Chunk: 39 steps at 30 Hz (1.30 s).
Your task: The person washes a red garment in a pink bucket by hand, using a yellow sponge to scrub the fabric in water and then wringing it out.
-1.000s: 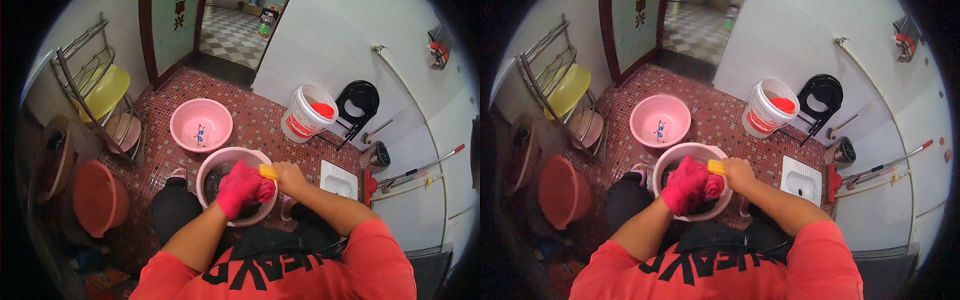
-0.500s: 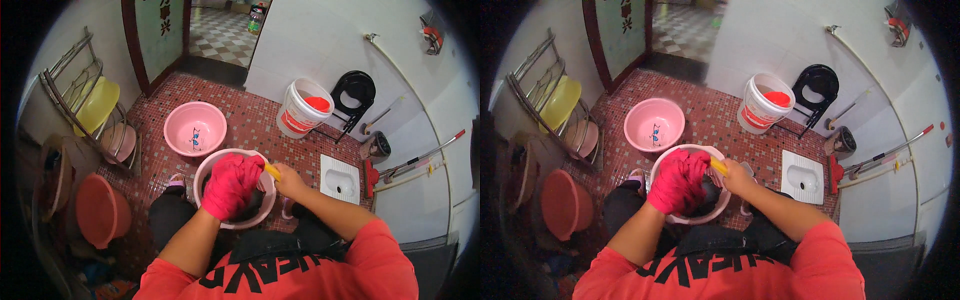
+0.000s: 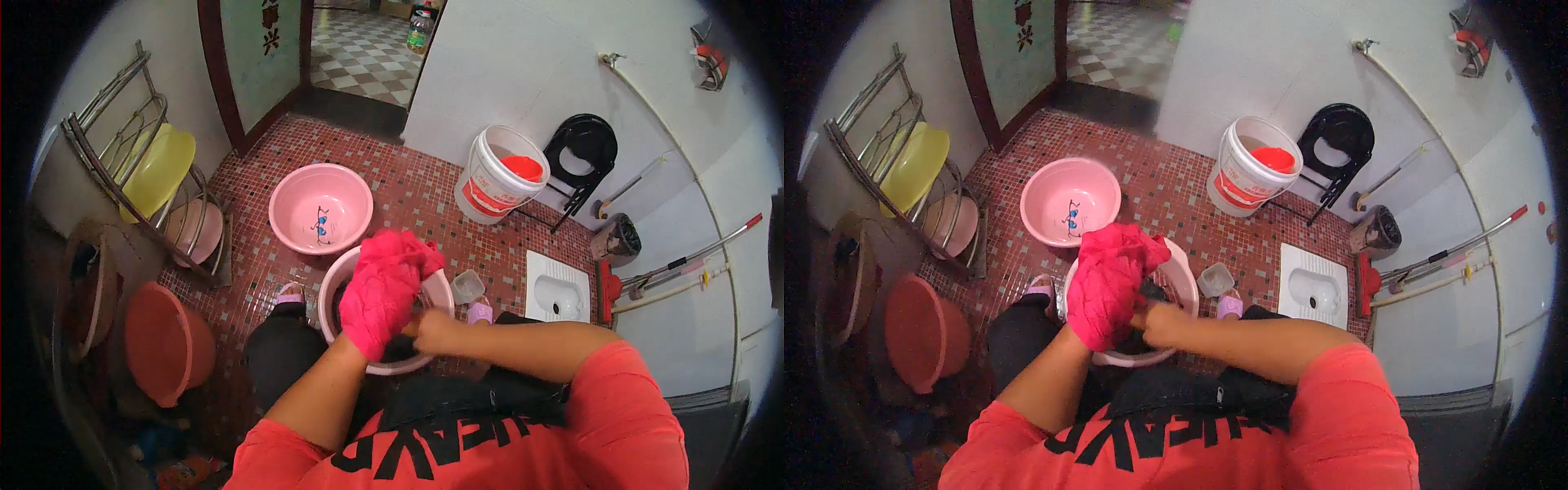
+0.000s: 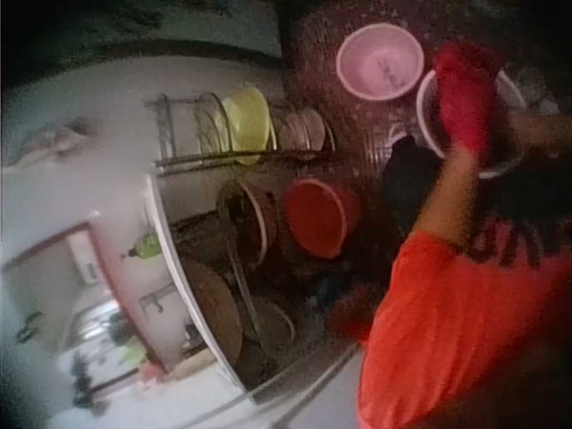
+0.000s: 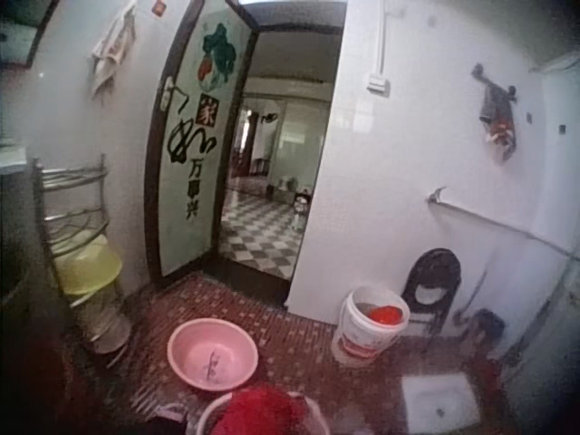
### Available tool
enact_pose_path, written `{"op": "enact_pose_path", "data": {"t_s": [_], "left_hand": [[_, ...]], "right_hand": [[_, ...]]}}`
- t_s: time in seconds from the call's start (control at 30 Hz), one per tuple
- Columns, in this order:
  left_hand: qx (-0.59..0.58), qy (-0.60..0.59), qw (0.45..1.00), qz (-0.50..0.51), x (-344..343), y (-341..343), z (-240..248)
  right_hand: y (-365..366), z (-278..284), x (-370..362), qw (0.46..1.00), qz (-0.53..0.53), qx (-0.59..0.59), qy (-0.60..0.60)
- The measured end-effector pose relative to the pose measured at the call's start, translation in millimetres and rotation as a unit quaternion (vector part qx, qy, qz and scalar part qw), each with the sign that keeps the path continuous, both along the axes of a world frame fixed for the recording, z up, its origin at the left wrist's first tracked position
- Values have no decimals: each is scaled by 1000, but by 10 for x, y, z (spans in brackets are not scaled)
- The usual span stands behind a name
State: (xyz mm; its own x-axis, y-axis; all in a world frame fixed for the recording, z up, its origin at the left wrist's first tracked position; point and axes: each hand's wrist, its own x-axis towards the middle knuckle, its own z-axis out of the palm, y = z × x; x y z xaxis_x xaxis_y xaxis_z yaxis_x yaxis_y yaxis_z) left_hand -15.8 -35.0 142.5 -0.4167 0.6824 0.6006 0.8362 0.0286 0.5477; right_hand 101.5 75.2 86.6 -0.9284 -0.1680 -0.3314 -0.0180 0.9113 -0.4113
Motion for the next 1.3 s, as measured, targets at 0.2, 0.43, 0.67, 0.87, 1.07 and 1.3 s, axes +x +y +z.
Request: {"op": "enact_pose_path", "data": {"t_s": [0.2,0.43,0.67,0.87,1.07,1.3], "left_hand": [[-29,67,995,69,-96,-31,96],[-120,142,977,102,-167,12,119],[-138,32,983,120,-145,-106,300],[-154,100,964,190,-291,-29,-13],[-51,95,988,113,-205,-73,253],[35,75,995,-51,-174,91,200]], "right_hand": [[-40,233,-103,993,-35,54,-101],[-116,693,-405,952,151,187,-191],[-55,647,-347,940,136,204,-238],[228,638,-240,941,118,260,-180],[9,653,-212,960,160,45,-227],[423,-294,-454,992,-32,-16,-119]]}}
